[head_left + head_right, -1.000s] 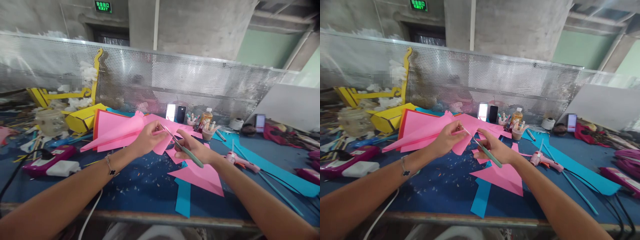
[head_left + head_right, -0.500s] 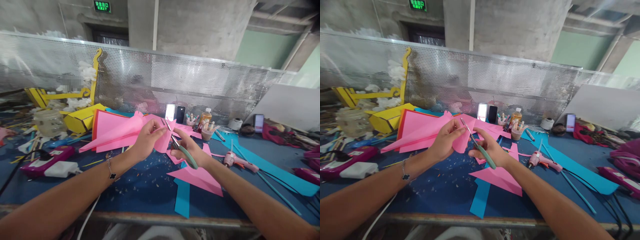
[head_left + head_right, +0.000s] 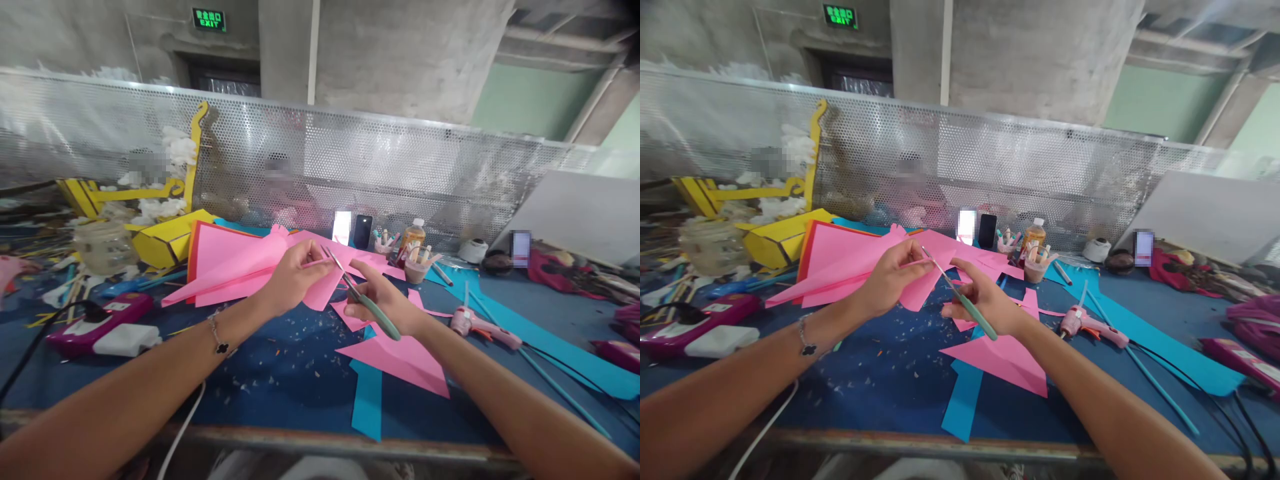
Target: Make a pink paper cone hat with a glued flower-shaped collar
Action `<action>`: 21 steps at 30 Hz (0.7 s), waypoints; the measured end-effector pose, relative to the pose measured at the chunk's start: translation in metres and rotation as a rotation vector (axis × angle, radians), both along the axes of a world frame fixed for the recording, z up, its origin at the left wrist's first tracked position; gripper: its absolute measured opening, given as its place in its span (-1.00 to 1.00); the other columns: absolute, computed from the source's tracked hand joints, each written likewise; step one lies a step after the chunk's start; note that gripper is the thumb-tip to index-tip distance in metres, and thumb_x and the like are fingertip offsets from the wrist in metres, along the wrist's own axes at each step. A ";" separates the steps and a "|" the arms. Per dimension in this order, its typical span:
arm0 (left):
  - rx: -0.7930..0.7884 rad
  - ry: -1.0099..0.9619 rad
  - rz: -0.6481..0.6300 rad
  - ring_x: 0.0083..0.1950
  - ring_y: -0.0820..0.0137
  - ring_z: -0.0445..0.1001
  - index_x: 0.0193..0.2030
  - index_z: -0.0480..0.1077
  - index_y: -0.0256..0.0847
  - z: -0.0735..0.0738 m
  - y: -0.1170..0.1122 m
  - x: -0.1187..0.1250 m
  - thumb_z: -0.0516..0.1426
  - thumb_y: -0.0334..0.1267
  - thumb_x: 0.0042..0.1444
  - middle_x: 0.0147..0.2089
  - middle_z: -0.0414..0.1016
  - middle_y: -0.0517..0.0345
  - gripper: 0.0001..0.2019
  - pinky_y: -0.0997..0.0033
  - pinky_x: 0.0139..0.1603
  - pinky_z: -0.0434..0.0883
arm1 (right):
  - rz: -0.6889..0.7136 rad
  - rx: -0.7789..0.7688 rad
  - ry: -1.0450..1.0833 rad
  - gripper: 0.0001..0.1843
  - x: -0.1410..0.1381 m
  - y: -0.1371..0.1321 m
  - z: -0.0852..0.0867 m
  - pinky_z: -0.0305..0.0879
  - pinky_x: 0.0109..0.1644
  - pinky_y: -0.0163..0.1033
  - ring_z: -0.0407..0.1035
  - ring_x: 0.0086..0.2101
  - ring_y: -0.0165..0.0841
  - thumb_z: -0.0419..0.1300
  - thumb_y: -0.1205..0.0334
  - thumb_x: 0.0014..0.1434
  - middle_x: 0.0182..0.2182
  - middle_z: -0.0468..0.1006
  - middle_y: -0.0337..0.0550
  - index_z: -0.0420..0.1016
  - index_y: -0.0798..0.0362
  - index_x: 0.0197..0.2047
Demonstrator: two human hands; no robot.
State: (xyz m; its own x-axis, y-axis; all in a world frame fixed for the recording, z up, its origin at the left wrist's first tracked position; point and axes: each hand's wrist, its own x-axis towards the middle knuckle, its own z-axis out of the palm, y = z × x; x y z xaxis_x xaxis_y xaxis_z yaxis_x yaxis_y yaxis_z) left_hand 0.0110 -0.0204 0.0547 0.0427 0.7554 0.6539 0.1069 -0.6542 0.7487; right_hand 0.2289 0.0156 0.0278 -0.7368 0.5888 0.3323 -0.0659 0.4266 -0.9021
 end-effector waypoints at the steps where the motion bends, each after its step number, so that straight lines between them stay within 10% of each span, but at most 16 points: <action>1: 0.007 -0.032 -0.001 -0.36 0.40 0.30 -0.44 0.27 -0.14 -0.002 0.001 0.001 0.28 -0.17 0.14 -0.43 0.30 0.23 -0.73 0.29 -0.31 0.29 | -0.005 -0.005 0.019 -0.06 -0.002 -0.001 -0.001 0.21 -0.46 -0.30 0.19 -0.54 -0.47 0.50 0.00 0.12 -0.52 0.30 -0.48 0.07 -0.07 0.38; 11: -0.115 -0.255 -0.051 -0.42 0.38 0.35 -0.40 0.19 -0.11 -0.011 -0.001 0.014 0.27 -0.09 0.16 -0.47 0.25 0.26 -0.67 0.32 -0.41 0.35 | -0.062 -0.031 0.075 -0.04 -0.015 -0.009 -0.008 0.19 -0.53 -0.32 0.19 -0.60 -0.47 0.49 -0.04 0.11 -0.57 0.30 -0.53 0.06 -0.08 0.39; 21: -0.066 0.006 -0.037 -0.35 0.39 0.26 -0.47 0.26 -0.15 0.009 -0.003 0.000 0.28 -0.19 0.09 -0.43 0.27 0.24 -0.73 0.29 -0.29 0.25 | 0.033 0.021 0.027 -0.13 -0.004 0.000 -0.002 0.20 -0.38 -0.28 0.15 -0.48 -0.47 0.47 0.02 0.16 -0.48 0.23 -0.50 0.03 -0.06 0.33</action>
